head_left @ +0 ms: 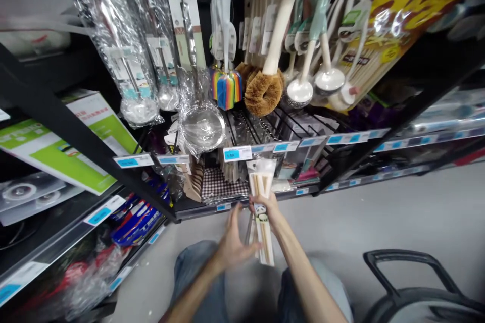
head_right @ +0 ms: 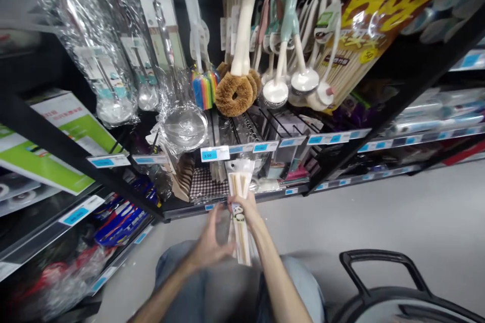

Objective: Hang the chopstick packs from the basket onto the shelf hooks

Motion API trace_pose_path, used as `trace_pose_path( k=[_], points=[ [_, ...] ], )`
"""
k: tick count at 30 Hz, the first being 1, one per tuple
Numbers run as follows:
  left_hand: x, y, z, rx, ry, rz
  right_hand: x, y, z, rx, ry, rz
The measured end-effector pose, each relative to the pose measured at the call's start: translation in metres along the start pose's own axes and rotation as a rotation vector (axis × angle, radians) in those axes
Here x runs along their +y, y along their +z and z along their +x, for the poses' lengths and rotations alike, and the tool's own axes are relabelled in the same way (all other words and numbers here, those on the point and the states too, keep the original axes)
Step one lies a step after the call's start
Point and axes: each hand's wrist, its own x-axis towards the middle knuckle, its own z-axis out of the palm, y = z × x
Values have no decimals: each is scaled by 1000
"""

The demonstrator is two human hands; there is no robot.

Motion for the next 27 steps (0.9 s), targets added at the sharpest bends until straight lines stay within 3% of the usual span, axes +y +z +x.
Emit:
trace_pose_path(
  k=[3,5,7,10,15,18,27],
  points=[
    [12,-46,39,51,11,-249,19,5,17,-161,29,90],
    [29,-58,66,37,24,-369,29,9,20,-238,46,108],
    [46,-53,87,36,21,-363,36,14,19,-253,61,66],
    [57,-31,101,171,-13,-289,43,18,16,-165,8,-57],
    [47,-4,104,407,-22,-198,43,8,16,34,-199,-337],
    [42,2,108,505,25,-76,36,0,15,28,-247,-380],
    [52,2,113,448,59,-185,27,-3,15,-131,-262,-119]
  ],
)
